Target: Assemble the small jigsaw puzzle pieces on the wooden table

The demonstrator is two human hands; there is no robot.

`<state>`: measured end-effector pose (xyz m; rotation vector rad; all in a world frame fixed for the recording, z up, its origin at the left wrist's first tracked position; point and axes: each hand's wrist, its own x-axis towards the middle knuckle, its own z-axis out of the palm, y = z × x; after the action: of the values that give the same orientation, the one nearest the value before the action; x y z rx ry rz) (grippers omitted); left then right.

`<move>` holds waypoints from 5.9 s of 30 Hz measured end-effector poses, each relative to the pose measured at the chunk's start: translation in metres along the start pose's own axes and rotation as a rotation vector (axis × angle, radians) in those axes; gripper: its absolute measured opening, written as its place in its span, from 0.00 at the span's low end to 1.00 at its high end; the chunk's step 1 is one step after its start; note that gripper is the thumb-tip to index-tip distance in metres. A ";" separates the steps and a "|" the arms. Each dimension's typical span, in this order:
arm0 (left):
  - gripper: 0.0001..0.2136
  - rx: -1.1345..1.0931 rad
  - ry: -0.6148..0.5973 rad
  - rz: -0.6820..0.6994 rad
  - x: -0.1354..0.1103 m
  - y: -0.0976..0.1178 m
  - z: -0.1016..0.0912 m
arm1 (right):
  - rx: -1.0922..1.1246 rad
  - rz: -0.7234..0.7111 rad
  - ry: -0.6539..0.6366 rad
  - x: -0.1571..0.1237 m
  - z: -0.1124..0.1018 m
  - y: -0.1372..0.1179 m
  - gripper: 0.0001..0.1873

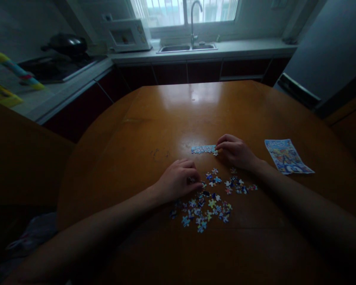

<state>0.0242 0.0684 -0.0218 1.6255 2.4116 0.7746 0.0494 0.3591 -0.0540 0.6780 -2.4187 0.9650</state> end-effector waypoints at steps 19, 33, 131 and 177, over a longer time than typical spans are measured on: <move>0.06 -0.022 -0.046 -0.021 0.000 0.002 0.003 | 0.019 0.021 0.007 0.001 0.001 -0.001 0.13; 0.05 -0.038 -0.026 0.042 0.001 0.002 0.000 | 0.022 0.019 -0.004 0.000 0.002 0.002 0.12; 0.03 -0.015 -0.442 0.354 -0.004 0.008 -0.037 | 0.008 0.041 0.055 0.001 0.001 0.004 0.14; 0.10 -0.348 0.236 -0.183 0.016 -0.049 -0.024 | 0.061 0.061 0.049 0.001 0.003 0.006 0.13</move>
<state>-0.0322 0.0607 -0.0218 1.2236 2.3560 1.3252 0.0446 0.3605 -0.0584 0.5976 -2.3886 1.0711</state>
